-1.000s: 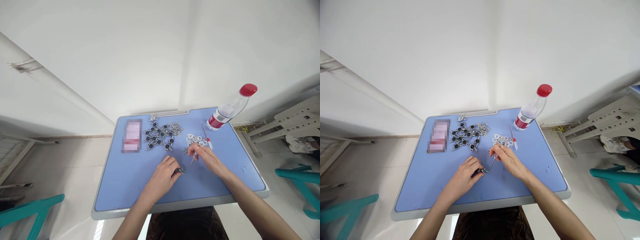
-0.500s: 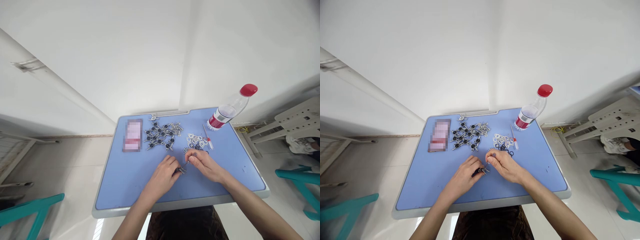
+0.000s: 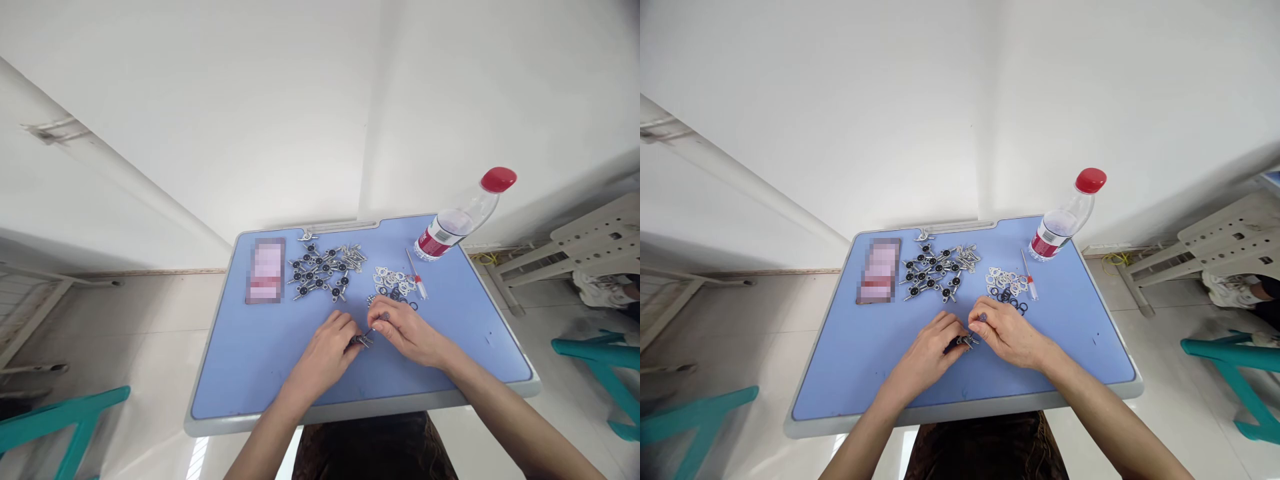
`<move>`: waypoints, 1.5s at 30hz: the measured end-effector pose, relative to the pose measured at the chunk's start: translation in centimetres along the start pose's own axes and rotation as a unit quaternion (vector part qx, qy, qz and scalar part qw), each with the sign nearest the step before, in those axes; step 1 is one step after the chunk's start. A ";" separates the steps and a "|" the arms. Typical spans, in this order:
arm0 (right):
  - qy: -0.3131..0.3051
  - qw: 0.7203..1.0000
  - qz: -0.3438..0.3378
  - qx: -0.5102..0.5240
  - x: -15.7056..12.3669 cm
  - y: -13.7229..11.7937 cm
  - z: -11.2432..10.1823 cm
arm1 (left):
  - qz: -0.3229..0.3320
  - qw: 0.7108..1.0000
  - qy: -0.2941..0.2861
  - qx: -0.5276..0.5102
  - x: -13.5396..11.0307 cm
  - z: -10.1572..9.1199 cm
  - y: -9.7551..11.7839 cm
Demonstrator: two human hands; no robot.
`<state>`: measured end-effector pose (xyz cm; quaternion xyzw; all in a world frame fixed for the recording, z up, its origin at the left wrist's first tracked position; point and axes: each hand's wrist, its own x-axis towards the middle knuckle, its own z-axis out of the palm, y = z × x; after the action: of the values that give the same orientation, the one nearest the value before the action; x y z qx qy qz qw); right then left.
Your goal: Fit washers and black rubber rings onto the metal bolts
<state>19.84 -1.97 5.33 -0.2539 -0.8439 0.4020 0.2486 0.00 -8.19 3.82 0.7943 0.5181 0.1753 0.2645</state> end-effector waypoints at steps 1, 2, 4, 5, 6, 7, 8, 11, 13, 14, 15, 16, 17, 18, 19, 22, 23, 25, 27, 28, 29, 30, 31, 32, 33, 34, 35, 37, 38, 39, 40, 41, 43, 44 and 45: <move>0.003 1.000 -0.012 0.004 0.0 0.0 0.1 | 0.001 1.000 0.001 -0.001 0.0 0.0 0.0; 0.007 1.000 -0.020 0.009 0.0 0.1 0.2 | 0.001 1.000 0.001 -0.001 0.0 0.0 0.0; 0.014 1.000 -0.025 0.012 -0.1 0.4 0.6 | 0.002 1.000 -0.001 0.001 0.0 -0.1 0.1; 0.021 0.999 -0.027 0.007 -0.1 0.5 0.8 | 0.002 1.000 -0.001 0.002 0.0 -0.1 0.1; 0.029 0.999 -0.031 -0.002 -0.2 0.6 1.0 | 0.004 1.000 -0.002 0.002 0.0 -0.2 0.1; 0.037 0.998 -0.040 -0.014 -0.2 0.7 1.2 | 0.004 1.000 -0.002 0.001 0.0 -0.2 0.2; 0.042 0.997 -0.053 -0.025 -0.2 0.8 1.3 | 0.003 1.000 -0.002 0.000 0.0 -0.3 0.2; 0.023 0.995 -0.082 -0.049 -0.3 0.6 1.0 | -0.002 1.000 -0.002 0.000 0.0 -0.3 0.3; -0.001 0.996 -0.076 -0.053 -0.3 0.2 0.5 | -0.002 1.000 -0.003 -0.003 0.0 -0.3 0.3; -0.009 0.996 -0.074 -0.051 -0.4 0.1 0.2 | 0.000 1.000 -0.003 -0.005 0.0 -0.3 0.3; -0.013 0.996 -0.074 -0.049 -0.4 0.0 0.0 | 0.002 1.000 -0.003 -0.007 0.0 -0.3 0.3; -0.013 0.996 -0.077 -0.048 -0.4 -0.1 -0.1 | 0.003 1.000 -0.003 -0.008 0.0 -0.3 0.2; -0.011 0.995 -0.082 -0.047 -0.4 0.0 -0.2 | 0.003 1.000 -0.003 -0.008 0.0 -0.2 0.2; -0.006 0.995 -0.090 -0.049 -0.4 0.2 -0.1 | 0.003 1.000 -0.003 -0.008 0.0 -0.2 0.2; 0.003 0.994 -0.099 -0.054 -0.4 0.3 0.0 | 0.001 1.000 -0.002 -0.006 0.0 -0.3 0.2; 0.041 0.985 -0.137 -0.094 -0.4 0.8 0.5 | -0.002 1.000 0.001 -0.003 0.0 -0.4 0.3; 0.051 0.982 -0.149 -0.108 -0.4 0.8 0.5 | -0.003 1.000 0.001 -0.002 0.0 -0.4 0.3; 0.054 0.978 -0.158 -0.125 -0.3 0.7 0.6 | -0.003 1.000 0.001 -0.004 0.0 -0.5 0.4; 0.044 0.980 -0.153 -0.117 -0.2 0.3 0.4 | -0.002 1.000 0.001 -0.010 0.0 -0.5 0.4; 0.040 0.982 -0.150 -0.106 -0.2 0.2 0.3 | -0.002 1.000 0.002 -0.014 0.0 -0.5 0.3; 0.041 0.983 -0.151 -0.096 -0.2 0.1 0.3 | -0.001 1.000 0.003 -0.018 0.0 -0.4 0.3; 0.047 0.983 -0.156 -0.089 -0.2 0.1 0.4 | -0.001 1.000 0.007 -0.020 0.0 -0.4 0.3; 0.056 0.981 -0.164 -0.087 -0.2 0.2 0.4 | -0.001 1.000 0.010 -0.020 0.0 -0.3 0.3; 0.067 0.978 -0.172 -0.092 -0.3 0.3 0.5 | -0.002 1.000 0.012 -0.018 0.0 -0.3 0.3; 0.077 0.975 -0.180 -0.104 -0.3 0.4 0.6 | -0.003 1.000 0.013 -0.015 -0.1 -0.2 0.2; 0.081 0.972 -0.186 -0.119 -0.4 0.4 0.7 | -0.004 1.000 0.013 -0.013 -0.1 -0.2 0.3; 0.081 0.970 -0.187 -0.133 -0.4 0.4 0.7 | -0.005 1.000 0.013 -0.011 0.0 -0.2 0.3; 0.069 0.970 -0.184 -0.141 -0.3 0.2 0.7 | -0.004 1.000 0.011 -0.012 0.0 -0.2 0.3; 0.063 0.972 -0.181 -0.133 -0.3 0.1 0.6 | -0.003 1.000 0.011 -0.014 0.0 -0.3 0.3; 0.060 0.974 -0.181 -0.120 -0.3 0.0 0.6 | -0.002 1.000 0.010 -0.016 0.0 -0.3 0.4; 0.064 0.975 -0.183 -0.109 -0.2 -0.1 0.6 | -0.002 1.000 0.010 -0.017 0.0 -0.3 0.4; 0.070 0.974 -0.188 -0.103 -0.2 0.0 0.6 | -0.001 1.000 0.011 -0.016 0.0 -0.3 0.3; 0.090 0.969 -0.199 -0.112 -0.2 0.2 0.7 | -0.001 1.000 0.010 -0.012 0.0 -0.3 0.3; 0.095 0.967 -0.200 -0.124 -0.2 0.2 0.7 | -0.001 1.000 0.010 -0.010 0.0 -0.3 0.3; 0.094 0.966 -0.198 -0.137 -0.2 0.2 0.8 | -0.001 1.000 0.009 -0.011 0.0 -0.3 0.3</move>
<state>19.60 -2.40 4.67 -0.1498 -0.8972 0.1994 0.3644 0.06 -8.19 4.26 0.7894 0.5193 0.1873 0.2684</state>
